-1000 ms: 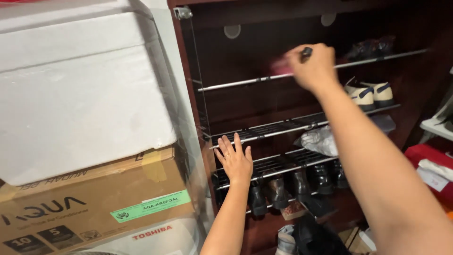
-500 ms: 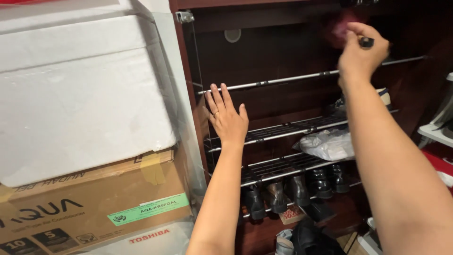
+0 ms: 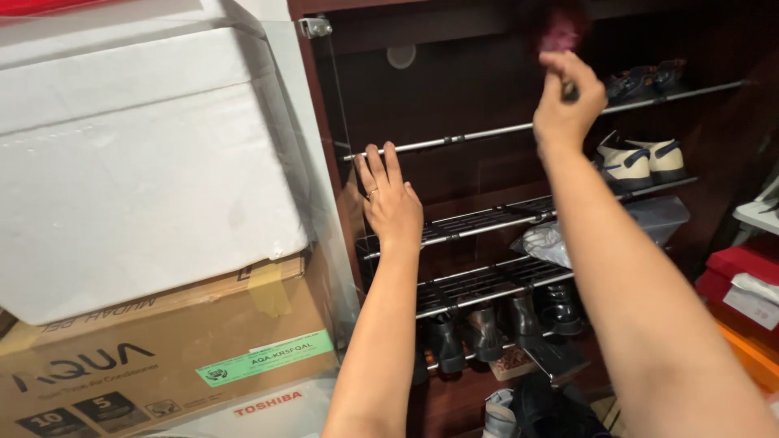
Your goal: Dusting a shoe rack and cleaning individual shoes with a duster.
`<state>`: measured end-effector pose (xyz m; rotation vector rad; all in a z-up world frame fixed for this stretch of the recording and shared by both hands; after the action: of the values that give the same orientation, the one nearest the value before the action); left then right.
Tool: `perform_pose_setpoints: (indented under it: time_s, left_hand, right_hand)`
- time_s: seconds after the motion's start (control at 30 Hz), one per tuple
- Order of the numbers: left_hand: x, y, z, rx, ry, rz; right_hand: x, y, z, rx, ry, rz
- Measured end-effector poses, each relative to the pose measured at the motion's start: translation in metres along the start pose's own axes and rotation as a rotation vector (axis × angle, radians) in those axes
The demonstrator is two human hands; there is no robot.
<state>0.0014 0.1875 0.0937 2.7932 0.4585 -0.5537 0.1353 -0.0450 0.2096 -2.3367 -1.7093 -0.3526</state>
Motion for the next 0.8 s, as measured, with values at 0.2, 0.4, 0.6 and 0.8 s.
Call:
perform_pose_setpoints:
  time_s: [0.2, 0.4, 0.6, 0.8]
  left_hand:
    - [0.001, -0.003, 0.000, 0.037, 0.019, -0.039]
    - [0.001, -0.008, 0.001, 0.061, 0.065, 0.166]
    - [-0.002, -0.007, 0.001, 0.060, -0.030, 0.196]
    - [-0.001, -0.011, 0.003, 0.058, 0.007, 0.249]
  right_hand:
    - [0.060, -0.112, 0.044, 0.279, -0.327, -0.491]
    - [0.052, -0.079, 0.045, 0.589, -0.309, -0.612]
    - [0.012, -0.008, 0.042, 0.245, -0.207, 0.237]
    - [0.064, -0.109, 0.030, 0.877, -0.480, -0.610]
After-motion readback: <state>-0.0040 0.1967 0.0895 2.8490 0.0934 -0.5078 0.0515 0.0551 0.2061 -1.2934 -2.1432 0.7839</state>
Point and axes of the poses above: each hand's wrist, its own z-axis away from the middle knuckle, its own x-axis out of the palm, y = z × x, the point moved 3 cm from there along -z, towards the middle knuckle, and after that the axes turned 1 degree about x, right-handed, at the moved point
